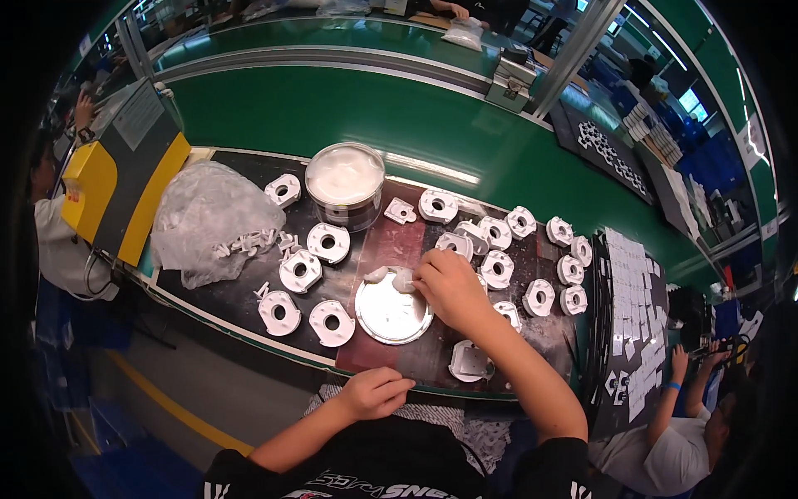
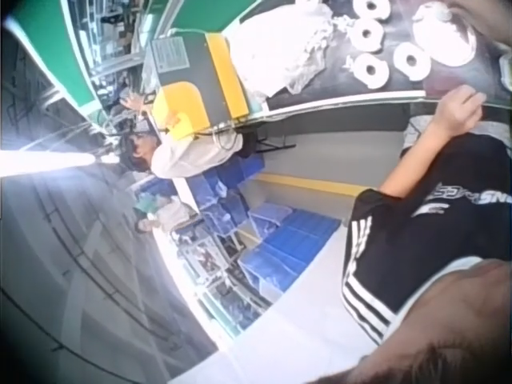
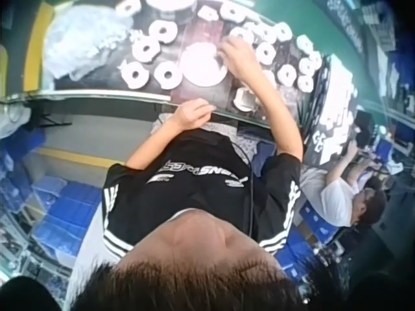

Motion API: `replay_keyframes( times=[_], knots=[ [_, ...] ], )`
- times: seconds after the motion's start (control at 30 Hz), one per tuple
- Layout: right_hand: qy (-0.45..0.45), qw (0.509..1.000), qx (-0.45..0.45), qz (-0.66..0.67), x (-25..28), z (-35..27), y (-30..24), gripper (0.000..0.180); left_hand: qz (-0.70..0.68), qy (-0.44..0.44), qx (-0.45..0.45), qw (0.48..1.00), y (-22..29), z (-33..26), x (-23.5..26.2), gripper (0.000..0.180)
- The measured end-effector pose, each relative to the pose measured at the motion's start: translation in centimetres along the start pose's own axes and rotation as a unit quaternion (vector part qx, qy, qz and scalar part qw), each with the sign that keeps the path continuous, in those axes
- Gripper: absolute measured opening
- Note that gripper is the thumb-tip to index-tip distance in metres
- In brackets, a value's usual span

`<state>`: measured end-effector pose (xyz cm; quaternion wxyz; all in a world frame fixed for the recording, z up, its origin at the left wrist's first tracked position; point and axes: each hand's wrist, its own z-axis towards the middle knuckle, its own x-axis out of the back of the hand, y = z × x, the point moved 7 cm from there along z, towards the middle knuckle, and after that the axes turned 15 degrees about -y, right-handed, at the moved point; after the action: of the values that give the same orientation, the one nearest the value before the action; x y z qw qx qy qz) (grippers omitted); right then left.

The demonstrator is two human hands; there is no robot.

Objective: Assembling small light fixture components on a production line by applying paste and attaching chips.

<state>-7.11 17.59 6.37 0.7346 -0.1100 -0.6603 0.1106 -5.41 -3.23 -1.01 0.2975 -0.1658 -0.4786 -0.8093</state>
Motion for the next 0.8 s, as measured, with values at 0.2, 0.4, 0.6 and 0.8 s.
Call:
replay_keyframes(
  times=[0.2,0.4,0.6,0.8],
  knots=[
    [-0.007,1.0,-0.012,-0.023,-0.5,0.3,0.2,0.016,0.001,0.001,0.003,1.0,0.0,0.1,0.1,0.035],
    [0.021,0.999,-0.021,0.041,0.4,-0.3,0.3,0.015,-0.003,0.001,0.008,1.0,0.2,0.2,0.1,0.033],
    [-0.037,0.725,-0.178,0.664,-1.4,-5.0,-0.4,0.019,-0.23,0.053,0.141,0.962,0.5,1.5,2.1,0.016],
    [0.02,0.597,-0.108,0.794,-1.6,-7.9,-5.1,0.027,-0.529,0.027,0.195,0.826,1.1,4.7,0.6,0.034]
  ],
)
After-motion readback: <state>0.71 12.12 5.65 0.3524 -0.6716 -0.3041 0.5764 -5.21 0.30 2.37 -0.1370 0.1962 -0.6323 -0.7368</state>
